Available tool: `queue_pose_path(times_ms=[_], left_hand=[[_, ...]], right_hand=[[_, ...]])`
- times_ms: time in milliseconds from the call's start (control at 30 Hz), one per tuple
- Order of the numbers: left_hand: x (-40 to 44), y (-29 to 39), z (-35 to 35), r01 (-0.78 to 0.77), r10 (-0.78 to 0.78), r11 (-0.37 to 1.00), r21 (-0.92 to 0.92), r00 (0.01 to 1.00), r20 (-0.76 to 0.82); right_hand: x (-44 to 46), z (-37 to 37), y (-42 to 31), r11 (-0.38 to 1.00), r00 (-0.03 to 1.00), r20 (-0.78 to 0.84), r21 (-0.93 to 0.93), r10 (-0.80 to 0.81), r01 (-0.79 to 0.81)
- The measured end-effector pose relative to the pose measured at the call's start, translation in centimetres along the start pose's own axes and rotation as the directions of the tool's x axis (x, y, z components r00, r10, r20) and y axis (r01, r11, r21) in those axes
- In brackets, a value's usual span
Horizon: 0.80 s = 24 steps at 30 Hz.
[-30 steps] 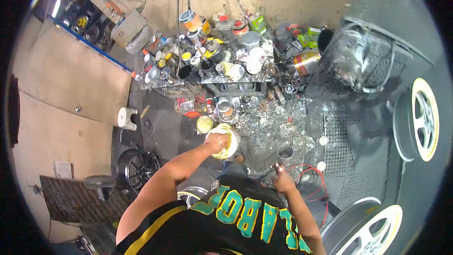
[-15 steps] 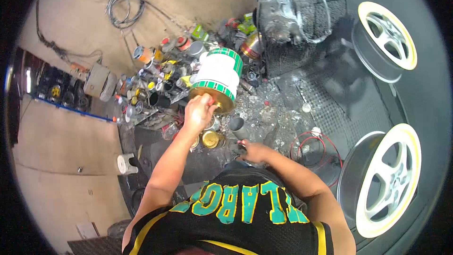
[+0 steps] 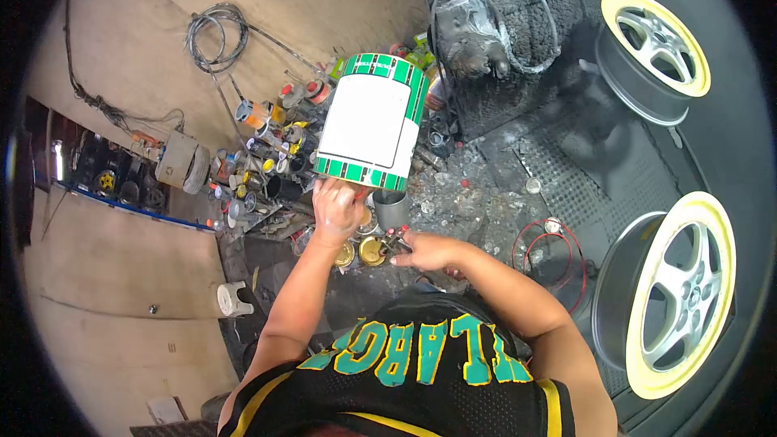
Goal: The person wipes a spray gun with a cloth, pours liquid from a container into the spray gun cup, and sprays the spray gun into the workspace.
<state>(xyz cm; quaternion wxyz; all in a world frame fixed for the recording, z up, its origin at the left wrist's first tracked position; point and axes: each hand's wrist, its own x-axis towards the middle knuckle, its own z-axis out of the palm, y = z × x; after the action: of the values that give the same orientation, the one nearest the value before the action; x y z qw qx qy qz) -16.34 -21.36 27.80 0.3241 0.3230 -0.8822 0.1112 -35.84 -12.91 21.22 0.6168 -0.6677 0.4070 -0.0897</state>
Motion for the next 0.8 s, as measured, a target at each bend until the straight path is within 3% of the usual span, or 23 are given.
queue_pose_path(times_ms=[33, 167, 267, 333, 433, 533, 633, 800], left_hand=[[0.3, 0.2, -0.4, -0.025, 0.025, 1.0, -0.007, 0.999, -0.029], [0.9, 1.0, -1.7, -0.006, 0.006, 1.0, 0.005, 0.999, -0.034], [0.3, 0.4, -1.8, -0.014, 0.013, 1.0, -0.026, 1.0, -0.025], [1.0, 0.7, -1.9, -0.041, 0.039, 0.999, -0.014, 0.992, -0.117], [0.9, 1.1, -2.6, -0.038, 0.036, 0.999, -0.019, 0.996, -0.085], [-0.3, 0.7, -1.8, 0.01, -0.011, 1.0, -0.003, 0.998, -0.059], [-0.7, 0.9, -1.6, 0.024, -0.023, 1.0, 0.013, 0.997, -0.079], [-2.0, 1.0, -0.6, 0.111, -0.115, 0.993, -0.045, 0.989, -0.091]], right_hand=[[0.4, 0.2, 0.6, 0.998, 1.0, 0.02, 0.063, 0.003, -0.005], [0.4, -0.1, -0.4, 1.0, 0.998, 0.059, -0.001, -0.01, 0.01], [-0.7, 0.0, -1.3, 0.996, 0.998, -0.038, 0.079, -0.047, 0.05], [-0.3, 0.0, -0.8, 0.998, 1.0, -0.005, 0.047, -0.028, 0.028], [0.2, 0.6, 0.9, 0.997, 0.999, 0.002, 0.067, -0.032, 0.032], [0.2, 0.7, 0.5, 0.99, 0.999, -0.029, 0.139, 0.015, -0.011], [1.2, 1.1, 2.5, 0.994, 0.997, -0.038, 0.082, 0.073, -0.069], [0.7, 1.1, 2.1, 0.994, 0.998, -0.011, 0.098, 0.058, -0.057]])
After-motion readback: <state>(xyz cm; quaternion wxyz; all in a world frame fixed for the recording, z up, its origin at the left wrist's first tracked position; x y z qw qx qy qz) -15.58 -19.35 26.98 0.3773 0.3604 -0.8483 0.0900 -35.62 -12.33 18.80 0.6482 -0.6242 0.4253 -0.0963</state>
